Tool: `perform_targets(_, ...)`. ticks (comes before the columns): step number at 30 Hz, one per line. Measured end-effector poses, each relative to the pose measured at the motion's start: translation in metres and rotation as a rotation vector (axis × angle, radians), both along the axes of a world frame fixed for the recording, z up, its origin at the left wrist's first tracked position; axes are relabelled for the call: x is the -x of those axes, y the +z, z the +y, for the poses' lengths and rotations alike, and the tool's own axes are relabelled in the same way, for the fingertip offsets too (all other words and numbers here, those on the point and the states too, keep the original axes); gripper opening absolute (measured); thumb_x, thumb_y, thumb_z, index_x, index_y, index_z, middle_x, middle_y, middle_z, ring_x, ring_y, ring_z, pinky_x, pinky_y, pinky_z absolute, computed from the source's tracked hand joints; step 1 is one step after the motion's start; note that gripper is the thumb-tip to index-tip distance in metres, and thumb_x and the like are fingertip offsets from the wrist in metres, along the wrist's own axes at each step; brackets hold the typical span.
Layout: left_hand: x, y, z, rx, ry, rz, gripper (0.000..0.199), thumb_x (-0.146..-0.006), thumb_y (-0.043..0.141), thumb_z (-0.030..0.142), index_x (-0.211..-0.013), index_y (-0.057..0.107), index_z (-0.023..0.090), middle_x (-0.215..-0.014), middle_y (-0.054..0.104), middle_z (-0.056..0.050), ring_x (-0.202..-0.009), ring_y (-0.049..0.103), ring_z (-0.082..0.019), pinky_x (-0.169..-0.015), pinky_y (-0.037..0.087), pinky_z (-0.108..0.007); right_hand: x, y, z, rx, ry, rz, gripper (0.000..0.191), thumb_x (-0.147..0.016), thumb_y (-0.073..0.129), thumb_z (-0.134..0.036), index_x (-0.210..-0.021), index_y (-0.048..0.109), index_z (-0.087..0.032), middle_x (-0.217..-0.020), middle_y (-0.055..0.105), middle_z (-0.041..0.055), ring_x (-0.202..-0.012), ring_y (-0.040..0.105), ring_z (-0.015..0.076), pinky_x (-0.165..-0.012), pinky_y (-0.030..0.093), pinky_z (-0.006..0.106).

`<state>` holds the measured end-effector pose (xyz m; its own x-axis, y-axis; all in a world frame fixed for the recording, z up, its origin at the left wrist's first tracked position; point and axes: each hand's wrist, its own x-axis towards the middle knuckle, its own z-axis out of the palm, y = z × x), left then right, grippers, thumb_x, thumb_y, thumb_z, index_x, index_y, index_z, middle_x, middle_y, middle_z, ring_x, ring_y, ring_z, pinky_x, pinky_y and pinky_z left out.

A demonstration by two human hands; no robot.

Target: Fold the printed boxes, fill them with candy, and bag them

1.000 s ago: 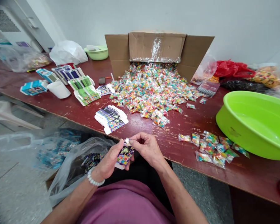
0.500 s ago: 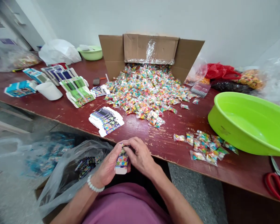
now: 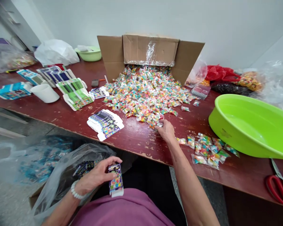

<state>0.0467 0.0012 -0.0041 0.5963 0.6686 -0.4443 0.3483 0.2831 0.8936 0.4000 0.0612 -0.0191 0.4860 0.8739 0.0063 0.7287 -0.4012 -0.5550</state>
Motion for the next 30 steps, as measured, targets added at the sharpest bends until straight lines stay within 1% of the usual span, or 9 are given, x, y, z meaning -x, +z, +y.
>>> perform_targets(4, 0.029, -0.001, 0.016, -0.158, -0.235, 0.328, 0.044, -0.065, 0.072, 0.024, -0.109, 0.072, 0.023, -0.102, 0.066, -0.003, -0.1, 0.057, -0.025, -0.091, 0.041, -0.033, -0.006, -0.001, -0.005, -0.015, 0.057, 0.087, 0.034, -0.083, 0.062, -0.036, -0.106, 0.072, -0.014, -0.091, 0.076, 0.0085, -0.079, 0.068, 0.0202, -0.07, 0.048, 0.028)
perform_targets(8, 0.044, -0.006, 0.022, -0.093, -0.47, 0.405, 0.036, -0.058, 0.076, 0.027, -0.092, 0.075, 0.02, -0.081, 0.066, 0.001, -0.079, 0.059, -0.021, -0.07, 0.043, -0.027, -0.005, 0.004, -0.011, -0.036, 0.131, 0.103, 0.03, -0.072, 0.073, -0.032, -0.096, 0.073, -0.013, -0.087, 0.075, 0.0081, -0.079, 0.067, 0.0214, -0.07, 0.046, 0.028)
perform_targets(10, 0.045, -0.008, 0.02, -0.02, -0.502, 0.389, 0.031, -0.058, 0.075, 0.029, -0.086, 0.071, 0.018, -0.073, 0.063, 0.002, -0.067, 0.056, -0.017, -0.062, 0.041, -0.025, -0.002, 0.005, -0.014, -0.048, 0.144, 0.102, 0.033, -0.067, 0.076, -0.032, -0.094, 0.072, -0.014, -0.085, 0.073, 0.0078, -0.079, 0.066, 0.0222, -0.07, 0.046, 0.029)
perform_targets(13, 0.04, -0.007, 0.017, 0.125, -0.38, 0.235, 0.031, -0.068, 0.07, 0.034, -0.093, 0.061, 0.018, -0.079, 0.063, 0.002, -0.06, 0.056, -0.013, -0.056, 0.041, -0.023, 0.001, 0.001, -0.019, -0.078, 0.132, 0.114, 0.032, -0.071, 0.072, -0.034, -0.095, 0.069, -0.015, -0.082, 0.071, 0.006, -0.075, 0.064, 0.0209, -0.068, 0.046, 0.03)
perform_targets(15, 0.033, -0.002, 0.016, 0.178, -0.262, 0.083, 0.032, -0.076, 0.066, 0.038, -0.098, 0.055, 0.019, -0.089, 0.065, -0.001, -0.062, 0.061, -0.013, -0.056, 0.042, -0.023, 0.002, -0.001, -0.023, -0.114, 0.108, 0.118, 0.028, -0.075, 0.066, -0.034, -0.096, 0.067, -0.015, -0.085, 0.07, 0.0062, -0.076, 0.064, 0.0204, -0.071, 0.046, 0.03)
perform_targets(18, 0.015, 0.009, 0.012, 0.174, -0.106, -0.108, 0.033, -0.083, 0.064, 0.041, -0.104, 0.052, 0.019, -0.102, 0.069, -0.007, -0.071, 0.066, -0.014, -0.063, 0.044, -0.023, 0.006, 0.002, -0.031, -0.179, 0.078, 0.117, 0.027, -0.081, 0.056, -0.033, -0.098, 0.066, -0.016, -0.093, 0.068, 0.009, -0.081, 0.062, 0.0211, -0.076, 0.046, 0.033)
perform_targets(21, -0.007, 0.019, 0.008, 0.142, 0.029, -0.214, 0.041, -0.082, 0.068, 0.04, -0.115, 0.054, 0.019, -0.109, 0.068, -0.01, -0.08, 0.067, -0.016, -0.069, 0.047, -0.025, 0.015, 0.006, -0.039, -0.194, 0.138, 0.153, 0.027, -0.076, 0.063, -0.037, -0.095, 0.068, -0.018, -0.092, 0.066, 0.0076, -0.077, 0.059, 0.0202, -0.075, 0.045, 0.033)
perform_targets(25, -0.028, 0.018, 0.004, 0.148, 0.068, -0.29, 0.047, -0.077, 0.074, 0.039, -0.116, 0.061, 0.017, -0.108, 0.068, -0.01, -0.089, 0.064, -0.018, -0.07, 0.05, -0.025, 0.029, 0.007, -0.047, -0.157, 0.208, 0.243, 0.036, -0.06, 0.076, -0.029, -0.095, 0.069, -0.019, -0.078, 0.062, 0.0018, -0.07, 0.056, 0.0189, -0.07, 0.043, 0.031)
perform_targets(30, -0.041, 0.013, 0.003, 0.13, 0.116, -0.263, 0.041, -0.074, 0.077, 0.038, -0.106, 0.064, 0.015, -0.089, 0.064, -0.004, -0.068, 0.059, -0.011, -0.062, 0.05, -0.023, 0.043, 0.017, -0.054, -0.1, 0.208, 0.446, 0.025, -0.074, 0.065, -0.04, -0.082, 0.063, -0.017, -0.065, 0.061, 0.0008, -0.056, 0.054, 0.0152, -0.057, 0.042, 0.028)
